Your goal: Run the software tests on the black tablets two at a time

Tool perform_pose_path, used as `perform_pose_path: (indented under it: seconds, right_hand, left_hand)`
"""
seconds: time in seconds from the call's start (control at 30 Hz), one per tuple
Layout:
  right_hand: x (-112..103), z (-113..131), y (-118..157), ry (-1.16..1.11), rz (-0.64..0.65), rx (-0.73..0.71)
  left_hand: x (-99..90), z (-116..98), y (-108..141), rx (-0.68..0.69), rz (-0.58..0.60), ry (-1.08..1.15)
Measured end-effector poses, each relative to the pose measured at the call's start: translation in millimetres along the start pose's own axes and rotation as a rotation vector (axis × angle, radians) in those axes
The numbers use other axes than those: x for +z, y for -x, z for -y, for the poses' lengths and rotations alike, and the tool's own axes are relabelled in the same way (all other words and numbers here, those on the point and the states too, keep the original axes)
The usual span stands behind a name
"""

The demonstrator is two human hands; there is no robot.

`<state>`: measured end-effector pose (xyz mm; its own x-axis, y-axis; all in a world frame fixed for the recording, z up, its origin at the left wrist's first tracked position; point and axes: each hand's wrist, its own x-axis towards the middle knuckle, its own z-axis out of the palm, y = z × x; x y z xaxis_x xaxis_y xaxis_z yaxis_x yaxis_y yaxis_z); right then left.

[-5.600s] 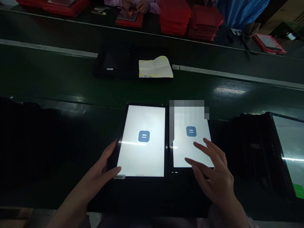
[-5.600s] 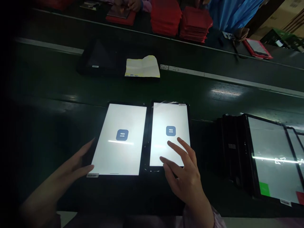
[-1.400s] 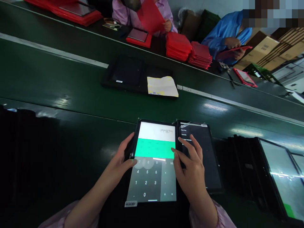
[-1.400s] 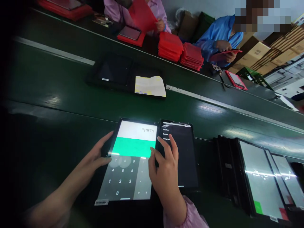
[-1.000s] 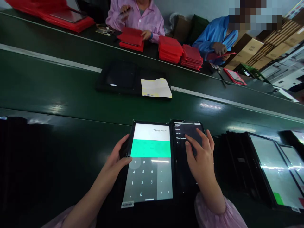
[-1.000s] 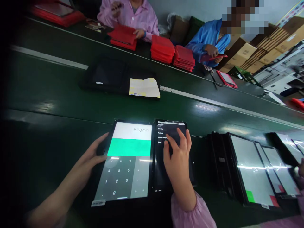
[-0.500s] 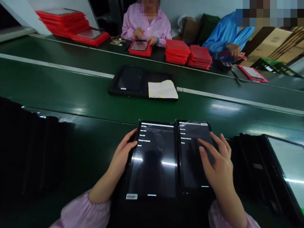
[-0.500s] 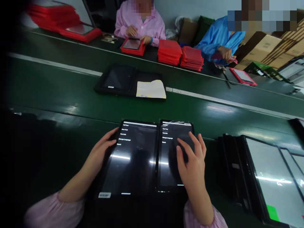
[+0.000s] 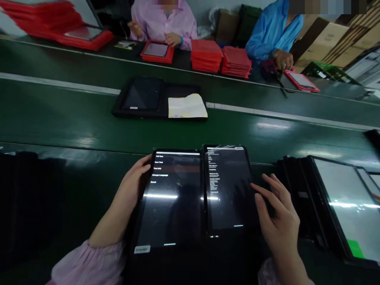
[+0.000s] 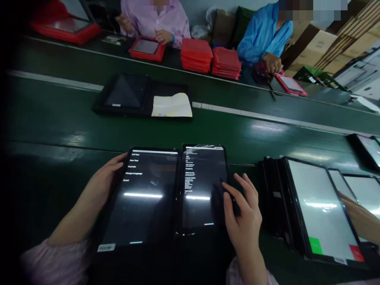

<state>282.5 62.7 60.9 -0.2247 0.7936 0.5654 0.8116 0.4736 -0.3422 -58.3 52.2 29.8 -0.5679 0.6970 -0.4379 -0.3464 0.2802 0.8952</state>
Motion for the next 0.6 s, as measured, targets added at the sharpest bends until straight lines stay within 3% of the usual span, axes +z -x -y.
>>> perform_pose_path:
  seconds: [0.3, 0.6]
  right_hand:
    - [-1, 5, -1, -0.034, 0.079, -0.112]
    - [20, 47, 4, -0.111, 0.308, -0.349]
  left_hand:
    - [-5.0, 5, -2, -0.003, 0.021, 0.056]
    - [-8.5, 4, -2, 0.033, 0.06, 0.045]
